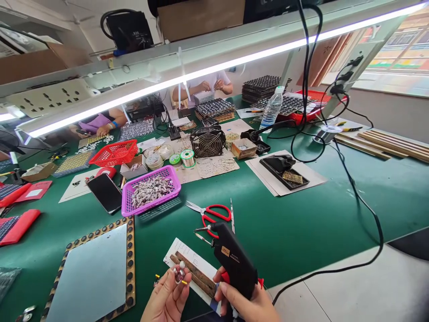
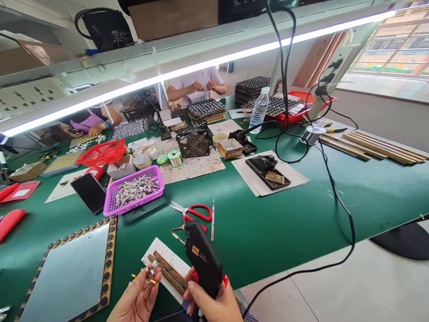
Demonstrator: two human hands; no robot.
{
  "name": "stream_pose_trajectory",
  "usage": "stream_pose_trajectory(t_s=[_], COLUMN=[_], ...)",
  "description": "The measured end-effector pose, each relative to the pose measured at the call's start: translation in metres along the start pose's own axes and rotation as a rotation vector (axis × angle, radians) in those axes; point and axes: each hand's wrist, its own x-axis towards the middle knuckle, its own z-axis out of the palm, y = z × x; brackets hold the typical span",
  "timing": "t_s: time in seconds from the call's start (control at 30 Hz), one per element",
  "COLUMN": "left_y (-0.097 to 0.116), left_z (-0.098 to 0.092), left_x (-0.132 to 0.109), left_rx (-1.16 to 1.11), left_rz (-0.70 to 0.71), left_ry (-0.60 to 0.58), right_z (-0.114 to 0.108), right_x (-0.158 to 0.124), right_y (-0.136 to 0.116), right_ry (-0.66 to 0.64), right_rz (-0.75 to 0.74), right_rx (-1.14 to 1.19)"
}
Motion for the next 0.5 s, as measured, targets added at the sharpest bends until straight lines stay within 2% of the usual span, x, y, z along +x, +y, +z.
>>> stream_pose_trajectory(t_s=[0.3, 0.5], left_y=[-0.001, 0.001], left_z=[-0.004, -0.01], left_x=[0.007, 0.01], left_rx=[-0.046, -0.065], left_rz=[-0.065, -0.095], left_ry=[-0.017, -0.086], right_z=[0.001, -0.001], right_x=[0.0, 0.002], right_y=[-0.004, -0.002], right_ry=[0.035, 0.031], right_rz=[0.008, 0.025], right_rx=[0.035, 0.026])
